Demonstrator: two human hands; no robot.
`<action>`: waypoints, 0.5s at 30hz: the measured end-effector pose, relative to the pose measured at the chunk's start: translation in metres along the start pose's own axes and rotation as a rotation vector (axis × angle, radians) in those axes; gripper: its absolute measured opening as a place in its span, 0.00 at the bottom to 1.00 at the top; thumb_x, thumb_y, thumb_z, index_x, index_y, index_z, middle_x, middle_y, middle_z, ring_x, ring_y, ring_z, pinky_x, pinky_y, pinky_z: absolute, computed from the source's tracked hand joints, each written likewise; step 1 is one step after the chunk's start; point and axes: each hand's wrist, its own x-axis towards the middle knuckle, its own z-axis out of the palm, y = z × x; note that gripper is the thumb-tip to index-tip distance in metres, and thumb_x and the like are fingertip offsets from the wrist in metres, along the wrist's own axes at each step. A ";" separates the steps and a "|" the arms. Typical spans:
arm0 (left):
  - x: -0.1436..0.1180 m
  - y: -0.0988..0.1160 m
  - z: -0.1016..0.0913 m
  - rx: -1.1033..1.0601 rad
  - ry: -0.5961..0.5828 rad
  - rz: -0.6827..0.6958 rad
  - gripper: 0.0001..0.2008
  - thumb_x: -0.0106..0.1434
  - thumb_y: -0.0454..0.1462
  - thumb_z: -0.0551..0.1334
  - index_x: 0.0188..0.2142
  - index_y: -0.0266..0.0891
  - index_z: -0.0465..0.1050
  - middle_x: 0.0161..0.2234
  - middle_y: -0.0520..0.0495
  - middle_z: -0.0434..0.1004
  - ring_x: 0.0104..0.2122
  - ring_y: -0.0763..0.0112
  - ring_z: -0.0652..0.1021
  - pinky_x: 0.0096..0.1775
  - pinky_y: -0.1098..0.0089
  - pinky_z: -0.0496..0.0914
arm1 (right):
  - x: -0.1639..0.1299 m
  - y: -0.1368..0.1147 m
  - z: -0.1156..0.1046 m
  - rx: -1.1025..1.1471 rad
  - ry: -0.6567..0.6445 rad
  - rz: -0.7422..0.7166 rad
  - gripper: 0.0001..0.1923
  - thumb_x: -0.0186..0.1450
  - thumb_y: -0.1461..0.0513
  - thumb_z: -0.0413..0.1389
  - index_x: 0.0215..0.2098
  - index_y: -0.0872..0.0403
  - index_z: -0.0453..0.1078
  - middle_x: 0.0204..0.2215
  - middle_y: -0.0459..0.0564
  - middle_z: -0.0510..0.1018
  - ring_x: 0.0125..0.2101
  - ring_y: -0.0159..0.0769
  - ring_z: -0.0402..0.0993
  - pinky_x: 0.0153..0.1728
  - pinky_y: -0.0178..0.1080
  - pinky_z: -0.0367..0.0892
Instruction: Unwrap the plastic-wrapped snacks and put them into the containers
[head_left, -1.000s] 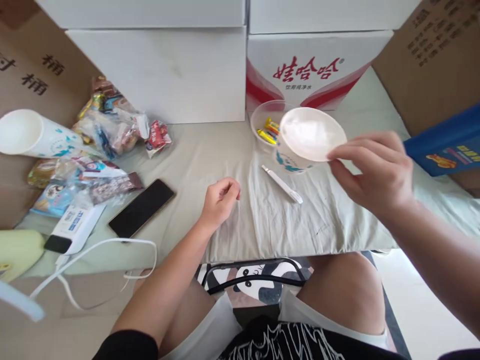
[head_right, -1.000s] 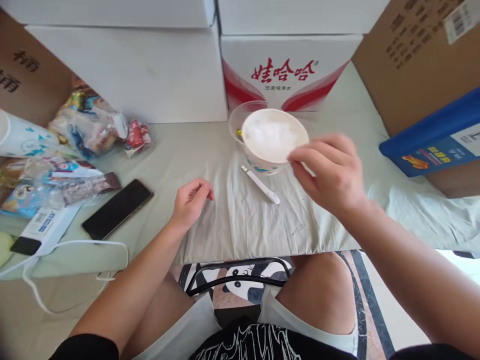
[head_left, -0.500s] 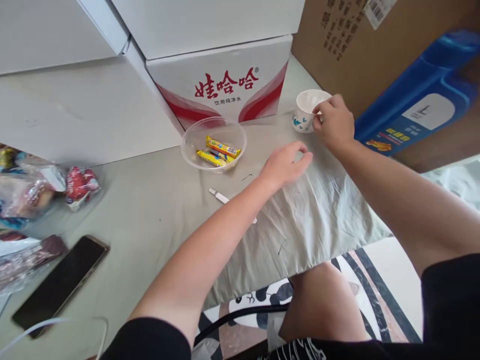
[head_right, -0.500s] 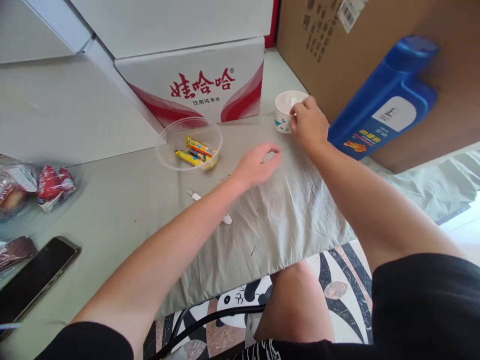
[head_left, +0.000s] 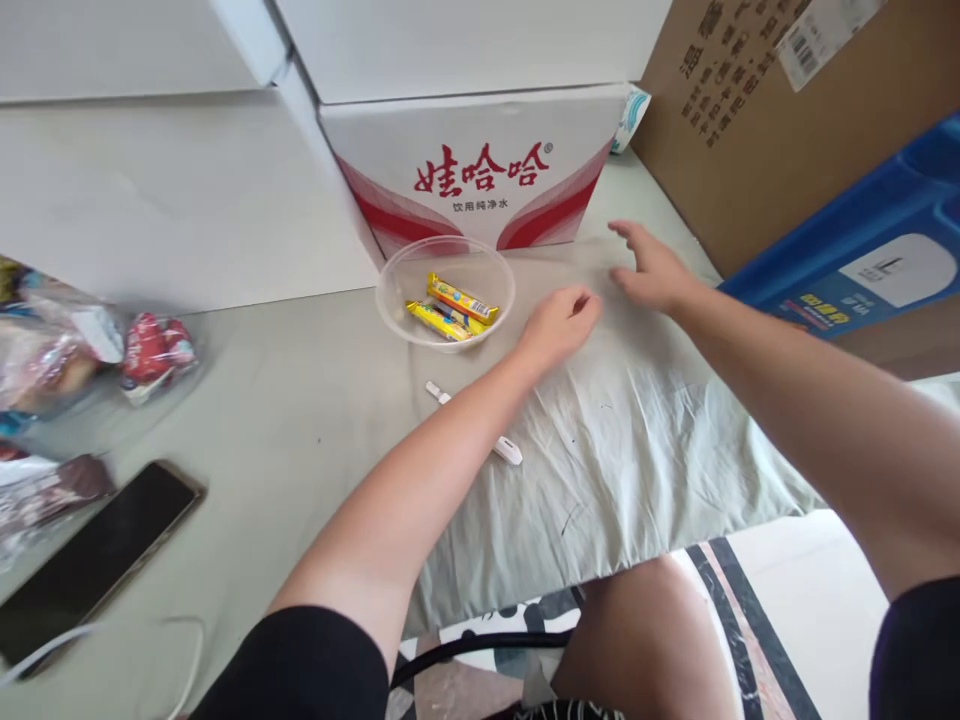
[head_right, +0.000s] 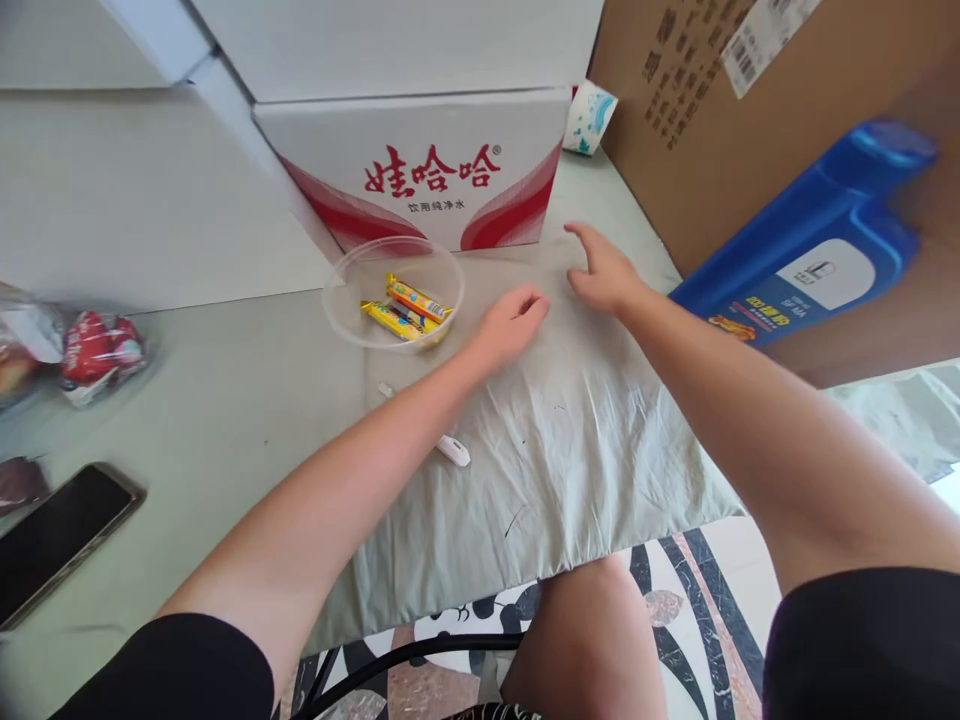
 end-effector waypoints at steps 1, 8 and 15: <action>-0.015 0.000 -0.008 -0.024 0.020 -0.001 0.12 0.71 0.38 0.58 0.29 0.41 0.67 0.27 0.54 0.70 0.33 0.68 0.73 0.40 0.67 0.65 | -0.016 -0.005 0.003 -0.009 -0.004 -0.013 0.37 0.62 0.70 0.55 0.70 0.57 0.61 0.71 0.63 0.67 0.69 0.50 0.66 0.70 0.55 0.59; -0.096 0.002 -0.066 -0.057 0.090 -0.008 0.10 0.68 0.38 0.57 0.30 0.41 0.69 0.28 0.53 0.71 0.34 0.69 0.73 0.41 0.67 0.66 | -0.079 -0.037 0.007 -0.041 0.028 -0.039 0.34 0.60 0.63 0.55 0.66 0.54 0.68 0.66 0.62 0.73 0.66 0.58 0.71 0.67 0.64 0.65; -0.171 0.007 -0.095 -0.181 -0.082 -0.161 0.15 0.66 0.50 0.60 0.36 0.40 0.73 0.32 0.49 0.77 0.37 0.66 0.77 0.44 0.65 0.70 | -0.104 -0.073 0.007 0.083 0.091 -0.097 0.26 0.62 0.61 0.52 0.58 0.53 0.73 0.59 0.60 0.79 0.60 0.57 0.76 0.61 0.64 0.71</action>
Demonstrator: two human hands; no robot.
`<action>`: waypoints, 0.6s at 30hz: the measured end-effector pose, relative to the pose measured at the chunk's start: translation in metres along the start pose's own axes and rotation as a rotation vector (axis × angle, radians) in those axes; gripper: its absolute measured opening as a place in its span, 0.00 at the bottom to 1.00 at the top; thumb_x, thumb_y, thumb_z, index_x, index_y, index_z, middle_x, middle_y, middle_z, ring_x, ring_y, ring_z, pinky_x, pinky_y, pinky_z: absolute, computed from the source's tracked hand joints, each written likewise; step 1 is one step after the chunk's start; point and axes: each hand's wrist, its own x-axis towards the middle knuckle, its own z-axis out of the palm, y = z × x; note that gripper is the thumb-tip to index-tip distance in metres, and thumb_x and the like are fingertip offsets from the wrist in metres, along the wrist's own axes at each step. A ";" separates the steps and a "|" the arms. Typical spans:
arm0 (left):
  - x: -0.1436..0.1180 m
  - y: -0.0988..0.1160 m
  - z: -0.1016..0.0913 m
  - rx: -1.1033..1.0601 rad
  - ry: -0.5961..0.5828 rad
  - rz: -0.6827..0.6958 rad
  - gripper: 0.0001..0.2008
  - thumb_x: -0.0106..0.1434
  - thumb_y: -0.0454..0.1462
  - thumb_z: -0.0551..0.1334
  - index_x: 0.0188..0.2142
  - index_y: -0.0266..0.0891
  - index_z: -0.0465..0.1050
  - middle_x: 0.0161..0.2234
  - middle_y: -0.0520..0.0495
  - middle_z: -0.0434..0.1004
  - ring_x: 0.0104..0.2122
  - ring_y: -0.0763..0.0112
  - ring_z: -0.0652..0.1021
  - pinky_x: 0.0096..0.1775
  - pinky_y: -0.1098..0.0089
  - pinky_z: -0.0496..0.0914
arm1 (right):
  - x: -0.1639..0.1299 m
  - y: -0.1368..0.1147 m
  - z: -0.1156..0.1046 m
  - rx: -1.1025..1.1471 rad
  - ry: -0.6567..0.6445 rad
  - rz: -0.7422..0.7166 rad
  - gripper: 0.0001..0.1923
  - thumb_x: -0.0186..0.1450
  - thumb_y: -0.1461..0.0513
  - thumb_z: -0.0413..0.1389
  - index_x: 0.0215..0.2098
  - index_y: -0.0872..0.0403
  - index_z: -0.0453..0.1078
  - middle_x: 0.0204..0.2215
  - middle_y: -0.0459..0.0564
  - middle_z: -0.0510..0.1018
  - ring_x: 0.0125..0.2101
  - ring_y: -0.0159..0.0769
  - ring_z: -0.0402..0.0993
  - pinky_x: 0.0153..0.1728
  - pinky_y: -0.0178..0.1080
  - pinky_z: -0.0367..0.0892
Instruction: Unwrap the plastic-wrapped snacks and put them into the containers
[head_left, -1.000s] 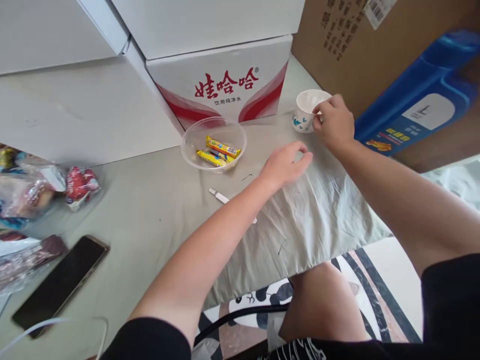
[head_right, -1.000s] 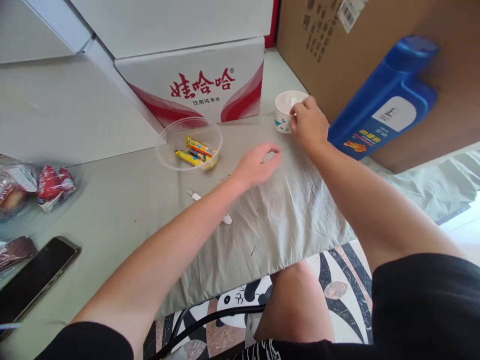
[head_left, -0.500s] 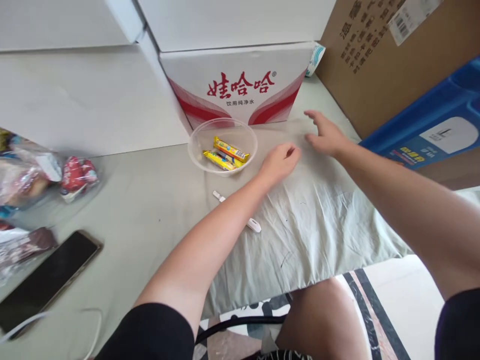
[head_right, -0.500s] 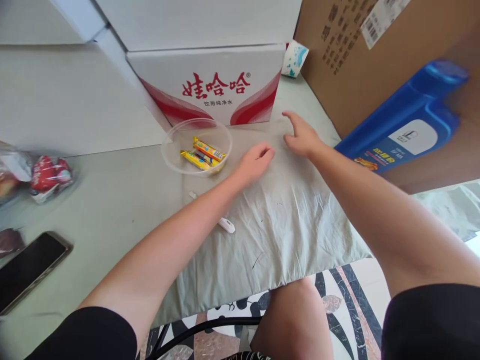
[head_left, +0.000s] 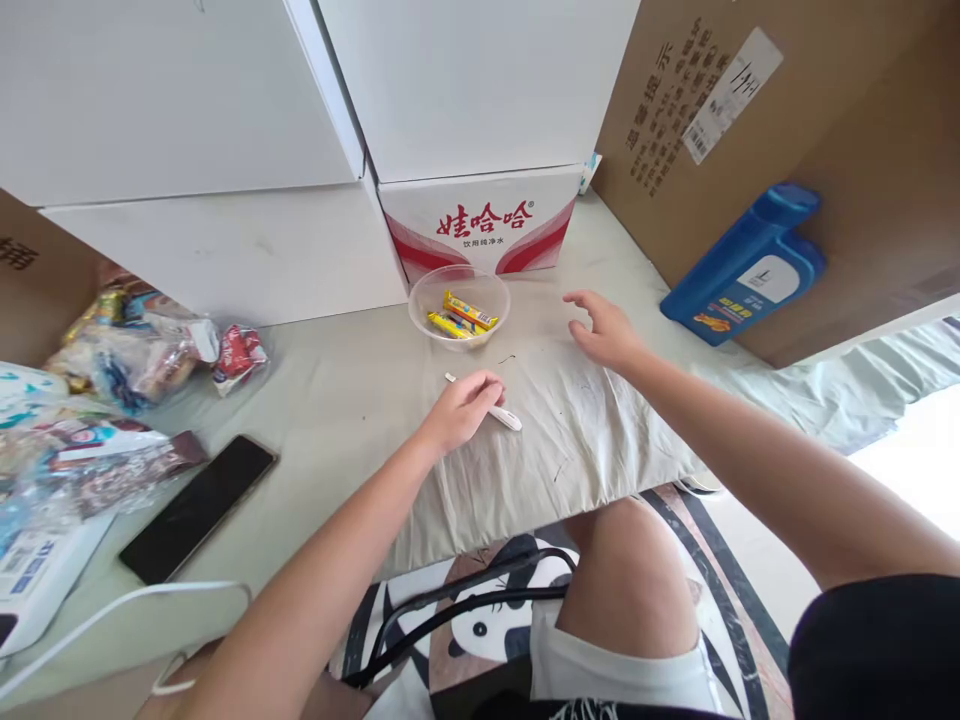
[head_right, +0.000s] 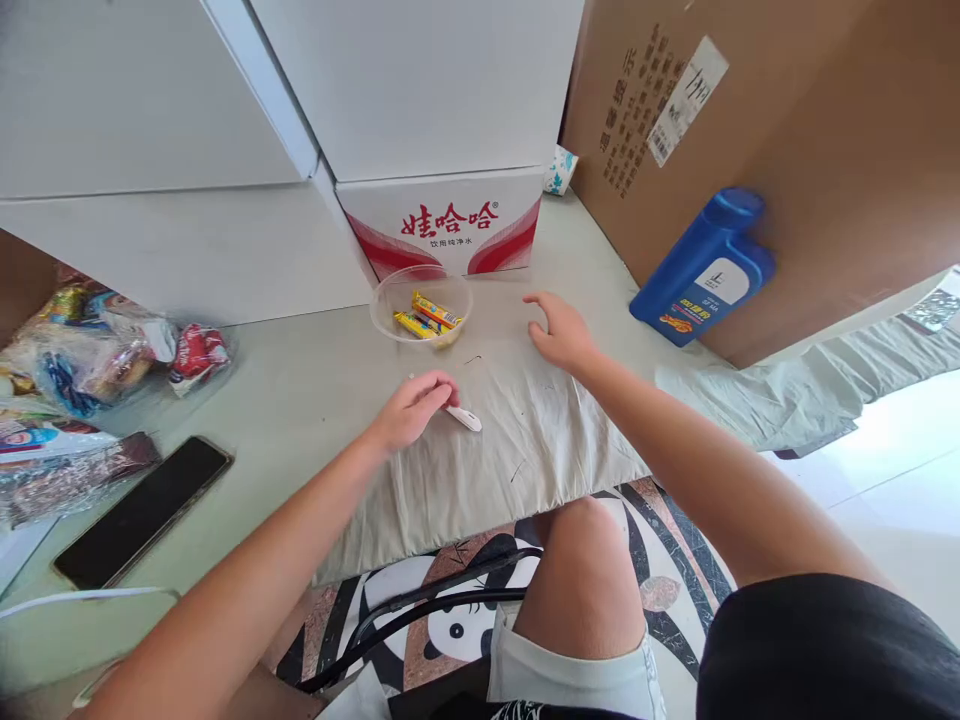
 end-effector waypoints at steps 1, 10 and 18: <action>-0.013 -0.002 -0.003 -0.021 -0.007 -0.023 0.16 0.65 0.51 0.61 0.36 0.40 0.73 0.32 0.49 0.78 0.37 0.66 0.77 0.44 0.65 0.70 | -0.005 -0.009 0.002 0.027 0.005 -0.035 0.25 0.63 0.61 0.52 0.57 0.52 0.73 0.58 0.59 0.80 0.58 0.56 0.77 0.60 0.63 0.72; -0.106 -0.032 -0.047 -0.260 0.228 -0.061 0.17 0.61 0.51 0.63 0.31 0.39 0.71 0.26 0.52 0.71 0.29 0.71 0.74 0.38 0.67 0.71 | -0.029 -0.132 0.053 0.133 -0.072 -0.476 0.15 0.66 0.64 0.54 0.50 0.48 0.74 0.49 0.53 0.84 0.50 0.49 0.82 0.52 0.53 0.78; -0.161 -0.040 -0.091 0.011 0.312 -0.078 0.08 0.63 0.39 0.59 0.29 0.40 0.70 0.24 0.53 0.70 0.26 0.73 0.69 0.33 0.69 0.63 | 0.009 -0.312 0.174 0.198 -0.252 -0.880 0.16 0.66 0.66 0.52 0.49 0.49 0.73 0.47 0.52 0.83 0.45 0.44 0.81 0.47 0.46 0.77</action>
